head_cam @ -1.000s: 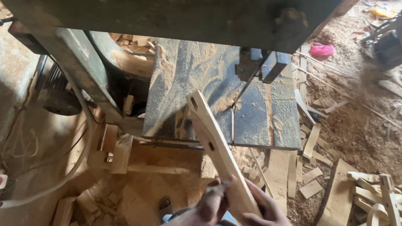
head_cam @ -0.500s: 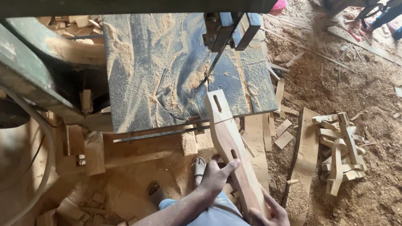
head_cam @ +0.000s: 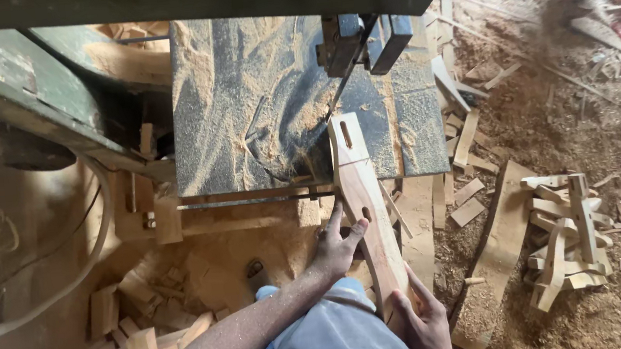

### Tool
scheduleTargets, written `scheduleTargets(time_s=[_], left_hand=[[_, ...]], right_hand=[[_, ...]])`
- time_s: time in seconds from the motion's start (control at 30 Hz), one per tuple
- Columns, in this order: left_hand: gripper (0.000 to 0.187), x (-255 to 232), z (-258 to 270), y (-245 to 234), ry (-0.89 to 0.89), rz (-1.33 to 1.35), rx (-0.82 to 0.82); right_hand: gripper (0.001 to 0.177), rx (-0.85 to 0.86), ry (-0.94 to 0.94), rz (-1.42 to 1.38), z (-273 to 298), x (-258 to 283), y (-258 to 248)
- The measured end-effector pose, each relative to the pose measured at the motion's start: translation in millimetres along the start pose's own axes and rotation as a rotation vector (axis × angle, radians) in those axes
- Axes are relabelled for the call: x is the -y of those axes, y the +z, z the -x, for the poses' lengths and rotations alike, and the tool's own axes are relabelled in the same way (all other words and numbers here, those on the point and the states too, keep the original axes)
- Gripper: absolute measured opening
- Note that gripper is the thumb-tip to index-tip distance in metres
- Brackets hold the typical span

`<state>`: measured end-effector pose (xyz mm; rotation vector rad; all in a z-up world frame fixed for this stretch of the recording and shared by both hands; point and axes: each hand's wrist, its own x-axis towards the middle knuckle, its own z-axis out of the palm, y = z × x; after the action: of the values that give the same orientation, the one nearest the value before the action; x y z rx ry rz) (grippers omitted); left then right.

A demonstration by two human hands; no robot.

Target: The person shapes a piece of wood by guiding it against a bandsaw blade to cut away excess sections from different sides.

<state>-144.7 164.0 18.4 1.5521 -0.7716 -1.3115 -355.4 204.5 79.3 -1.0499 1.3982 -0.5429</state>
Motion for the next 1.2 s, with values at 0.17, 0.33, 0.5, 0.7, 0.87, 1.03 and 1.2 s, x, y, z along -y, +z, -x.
scheduleTargets(time_s=[0.17, 0.33, 0.5, 0.7, 0.87, 1.03, 1.2], left_hand=[[0.099, -18, -3, -2, -0.185, -0.059, 0.029], [0.099, -13, -10, -1, -0.097, -0.06, -0.018], [0.097, -4, -17, 3, -0.056, -0.055, -0.019], [0.098, -7, -18, 0, -0.096, -0.026, 0.016], [0.097, -10, -20, -1, -0.103, -0.009, 0.029], [0.096, -6, -24, -2, -0.067, 0.021, 0.008], [0.096, -1, -23, -8, -0.055, 0.064, 0.028]], right_hand=[[0.067, -0.024, 0.032, 0.058, -9, 7, 1], [0.068, -0.033, 0.09, 0.005, -13, 8, 1], [0.066, -0.031, 0.068, 0.08, -19, 8, -1], [0.067, -0.037, 0.065, 0.079, -20, 6, -2], [0.068, -0.055, 0.094, 0.048, -26, 4, -3], [0.069, -0.078, 0.156, 0.186, -28, -1, -4], [0.069, 0.009, -0.041, 0.133, -33, -16, -3]])
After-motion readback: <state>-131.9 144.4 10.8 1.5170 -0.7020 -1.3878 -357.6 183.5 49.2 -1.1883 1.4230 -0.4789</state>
